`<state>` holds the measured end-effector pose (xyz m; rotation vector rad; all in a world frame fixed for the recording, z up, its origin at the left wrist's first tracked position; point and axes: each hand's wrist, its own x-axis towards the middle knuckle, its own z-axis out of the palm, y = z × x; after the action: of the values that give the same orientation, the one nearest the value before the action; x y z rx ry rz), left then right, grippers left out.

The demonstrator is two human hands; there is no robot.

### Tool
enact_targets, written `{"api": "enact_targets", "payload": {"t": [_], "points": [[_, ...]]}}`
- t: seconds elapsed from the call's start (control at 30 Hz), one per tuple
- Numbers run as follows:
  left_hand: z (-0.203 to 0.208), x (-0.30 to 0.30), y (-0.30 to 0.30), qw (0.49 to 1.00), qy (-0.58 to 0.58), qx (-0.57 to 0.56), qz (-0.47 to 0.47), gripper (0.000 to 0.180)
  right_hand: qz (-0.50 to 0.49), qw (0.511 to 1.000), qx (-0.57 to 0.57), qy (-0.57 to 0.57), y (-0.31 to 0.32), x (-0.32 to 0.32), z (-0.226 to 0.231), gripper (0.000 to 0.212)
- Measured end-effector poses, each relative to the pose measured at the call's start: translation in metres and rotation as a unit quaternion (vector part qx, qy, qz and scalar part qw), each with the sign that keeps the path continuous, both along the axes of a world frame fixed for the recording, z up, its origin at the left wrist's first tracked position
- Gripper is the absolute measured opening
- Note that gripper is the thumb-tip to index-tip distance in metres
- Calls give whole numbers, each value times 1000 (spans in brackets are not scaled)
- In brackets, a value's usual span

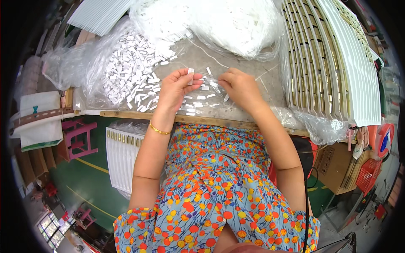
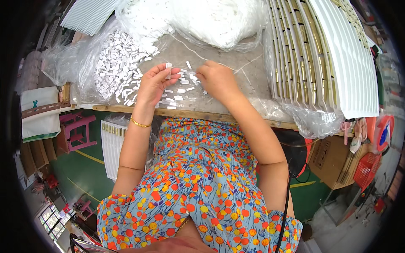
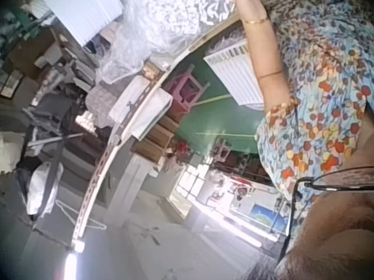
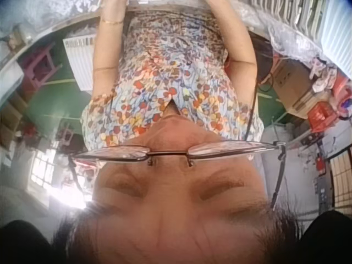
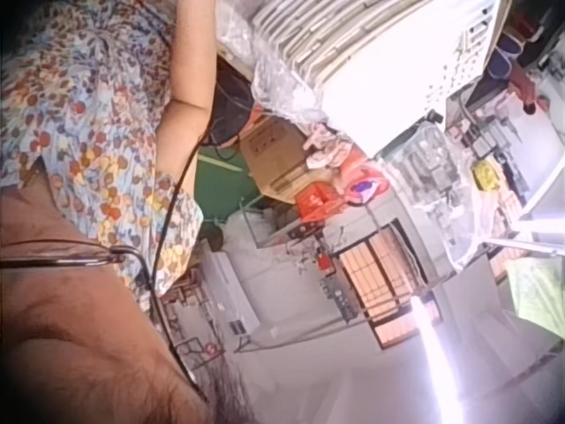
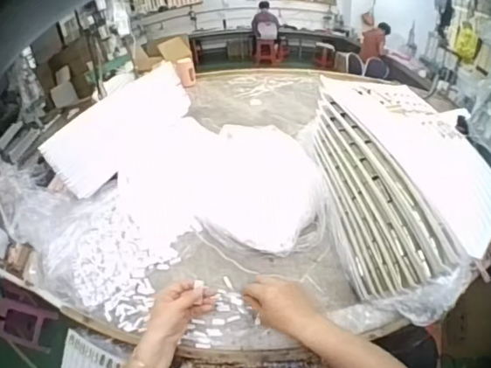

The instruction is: The person assembles cosmetic container components by fitting white inserts into metal tubes, placing the assembled tubes into a tray, and joining small white plastic pieces together by hand.

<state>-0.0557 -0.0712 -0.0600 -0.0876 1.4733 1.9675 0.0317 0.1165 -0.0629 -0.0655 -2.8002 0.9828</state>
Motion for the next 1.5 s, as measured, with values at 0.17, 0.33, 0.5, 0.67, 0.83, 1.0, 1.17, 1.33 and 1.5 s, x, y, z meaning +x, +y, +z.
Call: {"api": "enact_targets", "payload": {"t": [0.17,0.33,0.5,0.67,0.83,1.0,1.17,1.33,1.5], "points": [[-1,2,2,999,-17,48,-5,19,13,997,76,-15,-19,-12,-8,11],[2,2,0,1000,3,28,2,19,33,997,74,-2,-15,-11,-3,7],[7,12,11,964,239,-116,-11,17,69,996,-32,-34,-2,2,16,7],[14,21,17,847,487,-197,-80,11,74,911,-347,-210,11,2,32,8],[10,21,19,984,101,-16,-147,10,-18,858,-479,-182,18,4,31,9],[-2,17,21,984,-73,97,-134,12,39,975,-217,35,14,10,23,12],[-3,21,26,975,-125,117,-143,14,50,987,12,153,11,14,26,10],[-2,33,35,988,-61,104,-96,12,-81,979,-142,119,0,15,17,12],[-3,39,42,991,-48,97,-74,14,-136,926,-348,49,-5,16,8,12]]}}
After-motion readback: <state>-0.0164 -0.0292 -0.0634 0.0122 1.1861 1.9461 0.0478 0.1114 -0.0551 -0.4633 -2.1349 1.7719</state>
